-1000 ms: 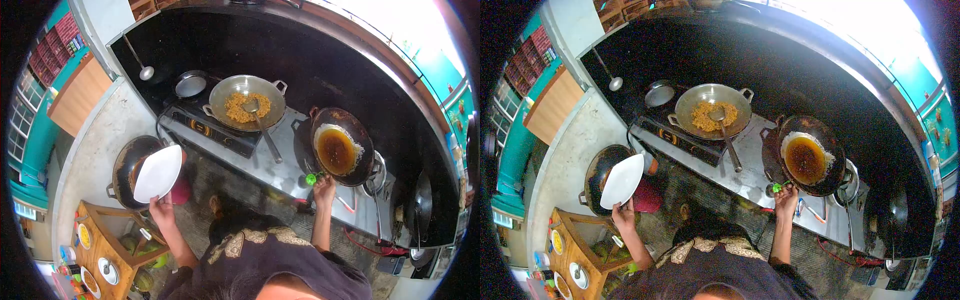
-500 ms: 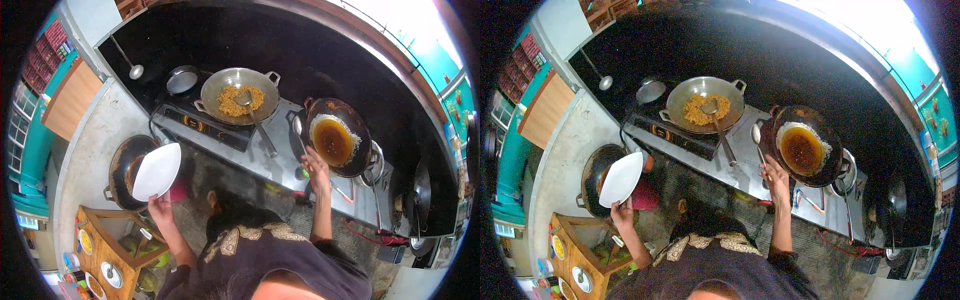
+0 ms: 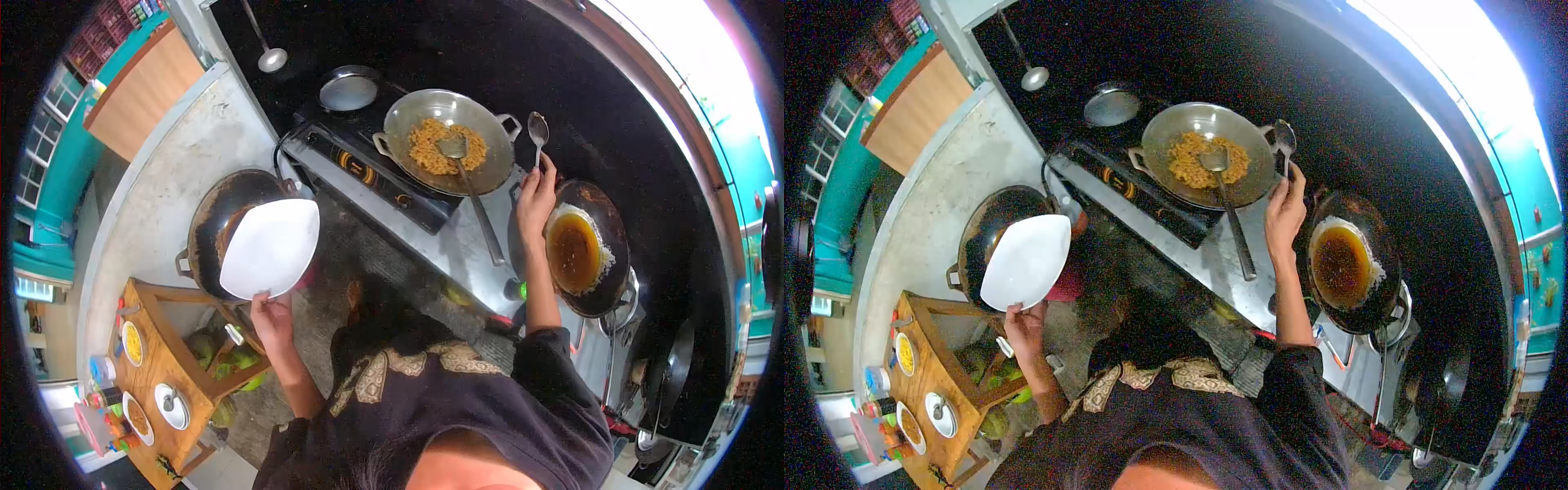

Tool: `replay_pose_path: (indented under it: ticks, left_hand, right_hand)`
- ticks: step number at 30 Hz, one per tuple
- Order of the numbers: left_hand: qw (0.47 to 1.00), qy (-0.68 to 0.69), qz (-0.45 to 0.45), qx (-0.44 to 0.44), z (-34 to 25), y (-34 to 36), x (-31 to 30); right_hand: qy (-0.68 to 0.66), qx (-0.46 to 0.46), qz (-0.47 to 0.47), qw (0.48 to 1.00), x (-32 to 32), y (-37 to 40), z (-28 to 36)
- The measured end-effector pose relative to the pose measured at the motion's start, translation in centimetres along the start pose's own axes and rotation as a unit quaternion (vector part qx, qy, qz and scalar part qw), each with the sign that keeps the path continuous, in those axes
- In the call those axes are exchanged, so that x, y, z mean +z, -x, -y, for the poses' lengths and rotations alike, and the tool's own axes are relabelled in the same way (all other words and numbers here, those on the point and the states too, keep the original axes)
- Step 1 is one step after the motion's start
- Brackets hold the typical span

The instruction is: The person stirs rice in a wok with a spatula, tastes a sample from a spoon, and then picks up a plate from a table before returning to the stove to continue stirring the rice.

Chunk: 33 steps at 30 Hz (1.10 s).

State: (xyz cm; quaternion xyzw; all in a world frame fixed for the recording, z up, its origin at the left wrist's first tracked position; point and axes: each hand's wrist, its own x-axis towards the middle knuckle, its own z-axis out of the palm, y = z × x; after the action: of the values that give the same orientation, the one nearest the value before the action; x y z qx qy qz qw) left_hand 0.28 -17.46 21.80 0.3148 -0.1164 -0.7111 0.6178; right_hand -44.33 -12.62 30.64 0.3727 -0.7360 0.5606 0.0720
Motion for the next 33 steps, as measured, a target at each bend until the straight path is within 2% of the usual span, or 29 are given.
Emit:
replay_pose_path:
  ticks: [1,2,3,6,10,11,13,14,15,16,17,19,21,23,25,27,28,30,32,33]
  left_hand:
    - [1.0,-0.014,-0.016,-0.004,-0.3,-0.4,-0.6]
    - [0.999,-0.029,-0.029,-0.012,-0.3,-0.9,-1.0]
    - [0.998,-0.042,-0.038,-0.018,-0.6,-1.7,-0.8]
    - [0.999,-0.023,-0.026,-0.029,-1.6,-3.7,0.5]
    - [0.998,-0.04,0.003,-0.055,-2.6,-6.8,2.4]
    - [0.997,-0.052,-0.001,-0.063,-3.0,-7.7,2.4]
    - [0.997,-0.04,-0.007,-0.072,-3.2,-9.6,2.8]
    - [0.996,-0.029,-0.01,-0.08,-3.4,-10.2,2.9]
    - [0.996,-0.018,-0.011,-0.088,-3.6,-10.9,3.1]
    - [0.995,-0.033,-0.005,-0.09,-3.8,-11.3,3.3]
    - [0.995,-0.047,0.001,-0.089,-3.9,-11.6,3.7]
    - [0.994,-0.063,0.008,-0.087,-3.6,-12.2,4.1]
    - [0.994,-0.074,0.002,-0.086,-3.6,-12.1,3.6]
    - [0.996,-0.047,-0.019,-0.067,-3.0,-12.0,2.1]
    - [0.996,-0.033,-0.03,-0.071,-3.1,-10.3,1.9]
    - [0.998,-0.019,-0.034,-0.056,-3.2,-7.8,1.7]
    - [0.999,-0.013,-0.032,-0.038,-3.3,-6.3,1.8]
    - [0.999,0.004,-0.041,-0.01,-3.0,-3.1,0.5]
    - [0.998,0.024,-0.054,0.013,-2.4,0.3,-1.6]
    - [0.995,0.02,-0.097,0.029,-2.3,2.3,-2.4]
  right_hand:
    - [0.121,-0.034,0.068,0.99,1.5,-0.3,-2.4]
    - [0.241,-0.067,0.134,0.959,3.1,-0.8,-6.9]
    - [0.353,-0.1,0.194,0.91,4.3,-1.1,-7.3]
    - [0.29,-0.049,0.122,0.948,6.4,-1.3,-7.2]
    - [0.393,-0.123,0.202,0.889,7.7,-3.1,-11.3]
    - [0.357,-0.09,0.152,0.917,7.8,-2.6,-11.7]
    - [0.276,-0.041,0.049,0.959,8.3,-3.7,-5.0]
    - [0.217,-0.055,-0.001,0.975,8.8,-3.7,-4.8]
    - [0.124,0.052,0.047,0.99,9.3,-3.3,-6.6]
    - [0.03,0.158,0.096,0.982,9.7,-2.4,-9.5]
    - [-0.065,0.258,0.144,0.953,10.3,-1.9,-11.1]
    - [-0.14,0.275,0.164,0.937,11.4,0.6,-4.6]
    - [-0.175,0.345,0.232,0.892,12.3,3.9,0.0]
    - [-0.16,0.412,0.31,0.842,13.7,8.7,0.9]
    - [-0.189,0.428,0.394,0.791,15.5,14.5,-1.6]
    - [-0.117,0.445,0.5,0.734,16.1,18.9,-2.8]
    - [-0.094,0.379,0.558,0.732,16.2,20.6,-4.1]
    - [-0.185,0.267,0.607,0.725,17.3,26.4,-10.7]
    - [-0.096,0.139,0.661,0.731,16.2,27.8,-11.2]
    - [-0.057,0.07,0.675,0.732,15.7,28.4,-11.9]
